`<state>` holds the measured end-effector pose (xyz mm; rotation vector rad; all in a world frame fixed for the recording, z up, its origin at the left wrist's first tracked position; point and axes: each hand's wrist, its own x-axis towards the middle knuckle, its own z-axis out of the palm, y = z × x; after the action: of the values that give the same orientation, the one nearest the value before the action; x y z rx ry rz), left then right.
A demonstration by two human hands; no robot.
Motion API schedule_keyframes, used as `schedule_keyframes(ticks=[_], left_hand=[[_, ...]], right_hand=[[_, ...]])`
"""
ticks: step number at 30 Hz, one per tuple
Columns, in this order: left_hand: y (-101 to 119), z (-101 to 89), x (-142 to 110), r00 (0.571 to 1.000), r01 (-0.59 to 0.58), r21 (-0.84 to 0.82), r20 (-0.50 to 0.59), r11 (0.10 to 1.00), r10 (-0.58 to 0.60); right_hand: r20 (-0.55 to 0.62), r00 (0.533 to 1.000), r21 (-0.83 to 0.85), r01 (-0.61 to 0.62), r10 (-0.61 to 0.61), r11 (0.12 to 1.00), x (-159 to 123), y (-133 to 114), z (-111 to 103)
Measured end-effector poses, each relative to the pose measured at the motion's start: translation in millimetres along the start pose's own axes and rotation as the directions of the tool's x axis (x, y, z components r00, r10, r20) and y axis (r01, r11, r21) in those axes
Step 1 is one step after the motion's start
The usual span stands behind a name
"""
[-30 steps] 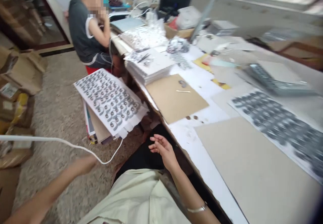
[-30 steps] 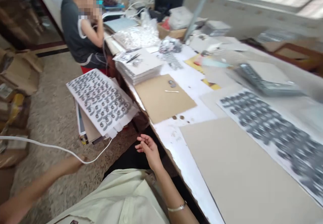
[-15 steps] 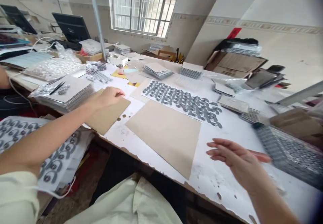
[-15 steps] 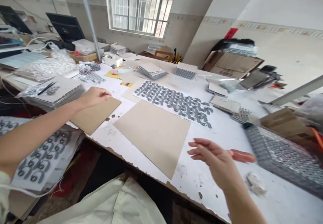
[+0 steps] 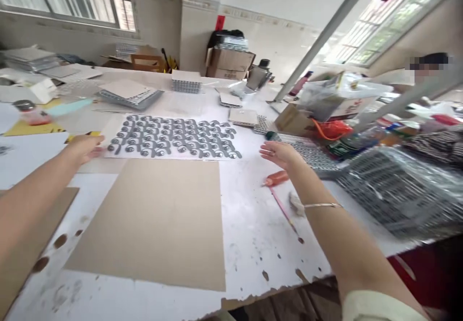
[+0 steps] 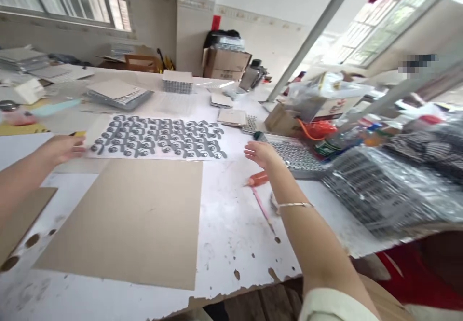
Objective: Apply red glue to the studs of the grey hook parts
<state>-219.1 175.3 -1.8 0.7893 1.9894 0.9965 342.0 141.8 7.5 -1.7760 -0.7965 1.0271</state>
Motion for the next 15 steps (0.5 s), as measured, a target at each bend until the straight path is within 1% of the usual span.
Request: schedule_keyframes(ticks=[4, 6, 9, 12, 15], left_hand=[[1, 8.9, 14, 0.999, 0.014, 0.036, -0.030, 0.999, -0.013], [1, 11.1, 17, 0.998, 0.021, 0.043, -0.052, 0.999, -0.019], [2, 11.0, 22, 0.995, 0.038, 0.042, -0.090, 0.998, -0.034], [2, 7.6, 26, 0.993, 0.058, 0.023, -0.100, 0.998, -0.055], [1, 3.2, 26, 0.993, 0.080, -0.004, -0.088, 0.997, -0.080]], right_hand=[[0.029, 0.996, -0.098, -0.081, 0.085, 0.992, 27, 3, 13], [0.040, 0.996, -0.160, -0.078, 0.085, 0.984, 33, 6, 19], [0.045, 0.998, -0.289, -0.025, 0.039, 0.957, 34, 9, 24], [0.024, 0.998, -0.474, 0.061, -0.057, 0.878, 25, 15, 26], [0.042, 0.989, -0.649, 0.133, -0.139, 0.749, 14, 23, 29]])
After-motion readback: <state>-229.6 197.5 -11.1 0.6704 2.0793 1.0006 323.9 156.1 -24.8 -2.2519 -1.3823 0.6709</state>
